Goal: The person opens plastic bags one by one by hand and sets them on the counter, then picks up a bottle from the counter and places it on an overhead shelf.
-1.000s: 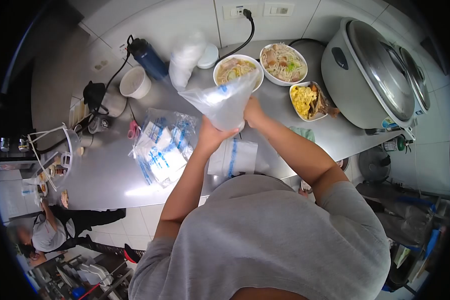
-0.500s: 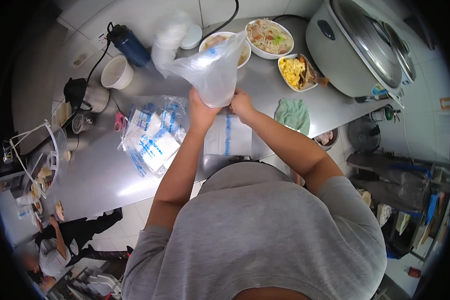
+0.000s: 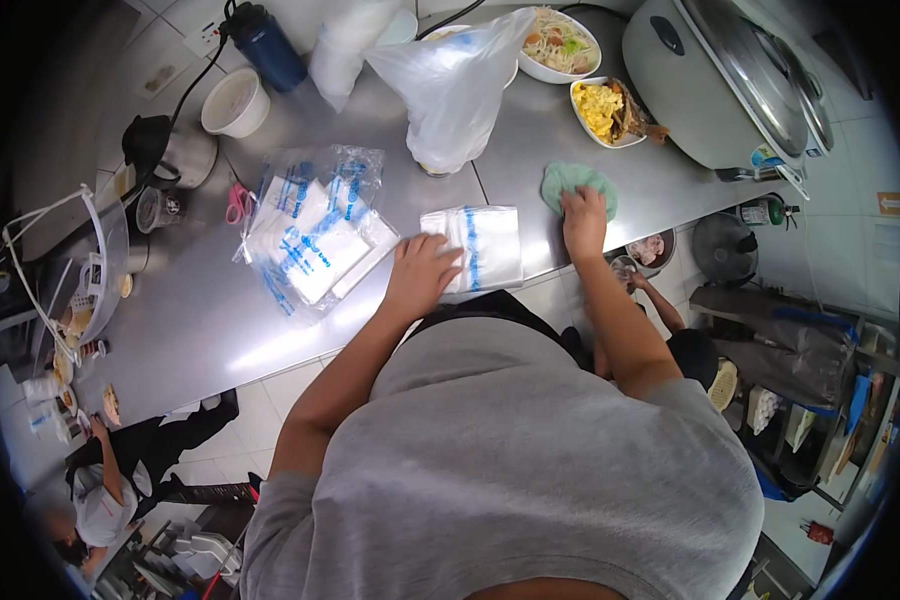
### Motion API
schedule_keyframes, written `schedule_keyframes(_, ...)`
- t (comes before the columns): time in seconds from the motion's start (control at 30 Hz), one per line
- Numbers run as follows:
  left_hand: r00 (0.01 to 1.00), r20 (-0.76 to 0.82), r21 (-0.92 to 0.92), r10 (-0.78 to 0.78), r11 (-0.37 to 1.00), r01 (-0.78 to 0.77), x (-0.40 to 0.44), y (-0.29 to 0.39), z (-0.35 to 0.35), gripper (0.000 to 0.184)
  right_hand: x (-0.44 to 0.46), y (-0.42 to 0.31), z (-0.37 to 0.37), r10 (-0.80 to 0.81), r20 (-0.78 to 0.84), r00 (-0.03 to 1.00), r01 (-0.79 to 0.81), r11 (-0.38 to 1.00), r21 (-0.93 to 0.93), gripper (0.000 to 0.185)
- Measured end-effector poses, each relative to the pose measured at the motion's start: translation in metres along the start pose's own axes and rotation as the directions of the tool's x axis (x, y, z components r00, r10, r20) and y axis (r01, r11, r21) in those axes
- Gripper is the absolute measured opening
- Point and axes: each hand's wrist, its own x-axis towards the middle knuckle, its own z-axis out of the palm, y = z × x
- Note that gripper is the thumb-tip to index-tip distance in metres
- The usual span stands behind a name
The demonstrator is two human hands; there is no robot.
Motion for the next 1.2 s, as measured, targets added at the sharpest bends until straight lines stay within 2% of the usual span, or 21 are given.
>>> schedule_keyframes(0.1,0.997,-0.061,0.024,-0.051,0.998,0.052,0.012,0.001,0.010,0.048,0.040,0.000,0.014,0.146,0.104,0.984,-0.158,0.980,0.122,0.011)
schedule_keyframes(0.2,0.982,-0.128,0.072,-0.139,0.986,0.149,0.022,0.007,0.018,0.052,0.060,-0.021,-0.002,-0.046,0.057,0.997,0.044,0.998,0.041,0.015)
schedule_keyframes(0.27,0.965,-0.159,0.068,-0.206,0.973,0.219,0.023,0.008,0.019,0.055,0.049,-0.048,-0.011,-0.244,-0.028,0.969,0.245,0.951,0.189,0.017)
schedule_keyframes(0.33,0.961,-0.126,0.066,-0.246,0.965,0.255,0.023,0.009,0.018,0.055,0.025,-0.068,-0.014,-0.374,0.068,0.925,0.351,0.909,0.225,0.017)
schedule_keyframes(0.47,0.962,-0.133,0.072,-0.240,0.965,0.251,0.027,0.017,0.009,0.042,0.002,-0.049,0.004,-0.531,0.159,0.832,0.480,0.834,0.273,0.018)
schedule_keyframes(0.53,0.961,-0.193,0.123,-0.196,0.967,0.222,0.034,0.025,0.002,0.034,0.013,-0.052,-0.002,-0.550,0.147,0.822,0.478,0.807,0.347,0.018)
schedule_keyframes(0.57,0.963,-0.208,0.148,-0.169,0.968,0.202,0.034,0.029,0.002,0.031,0.014,-0.054,-0.008,-0.548,0.146,0.824,0.463,0.799,0.384,0.018)
schedule_keyframes(0.6,0.938,-0.144,-0.074,-0.314,0.949,0.306,0.033,0.029,0.002,0.028,0.018,-0.055,-0.009,-0.509,0.192,0.839,0.370,0.793,0.484,0.019)
schedule_keyframes(0.63,0.898,-0.052,-0.285,-0.438,0.868,0.407,0.033,0.029,0.001,0.026,0.022,-0.054,-0.011,-0.472,0.242,0.848,0.269,0.776,0.570,0.021)
schedule_keyframes(0.67,0.844,0.061,-0.470,-0.532,0.731,0.495,0.035,0.030,0.000,0.024,0.027,-0.053,-0.015,-0.440,0.292,0.849,0.166,0.747,0.644,0.023)
schedule_keyframes(0.77,0.802,-0.095,-0.771,-0.590,0.553,0.316,0.036,0.036,0.003,0.022,0.044,-0.057,-0.025,-0.305,0.597,0.742,-0.295,0.652,0.699,0.025)
schedule_keyframes(0.83,0.777,-0.028,-0.869,-0.629,0.399,0.292,0.038,0.045,-0.015,0.025,0.048,-0.052,-0.018,-0.305,0.597,0.742,-0.370,0.557,0.744,0.026)
schedule_keyframes(0.87,0.766,0.010,-0.907,-0.642,0.316,0.277,0.039,0.050,-0.025,0.027,0.048,-0.049,-0.016,-0.302,0.597,0.743,-0.406,0.506,0.761,0.027)
schedule_keyframes(0.97,0.729,0.043,-0.870,-0.683,0.334,0.364,0.042,0.059,-0.046,0.035,0.050,-0.048,-0.036,-0.336,0.603,0.723,-0.455,0.425,0.783,0.031)
schedule_keyframes(1.07,0.761,-0.032,-0.896,-0.648,0.356,0.266,0.044,0.076,-0.067,0.033,0.058,-0.060,-0.084,-0.337,0.525,0.782,-0.345,0.468,0.814,0.028)
schedule_keyframes(1.17,0.784,-0.062,-0.898,-0.617,0.377,0.226,0.047,0.105,-0.097,0.030,0.071,-0.070,-0.129,-0.424,0.419,0.803,-0.276,0.359,0.892,0.025)
schedule_keyframes(1.2,0.794,-0.073,-0.890,-0.604,0.398,0.221,0.049,0.113,-0.104,0.030,0.074,-0.074,-0.143,-0.461,0.421,0.781,-0.266,0.364,0.893,0.023)
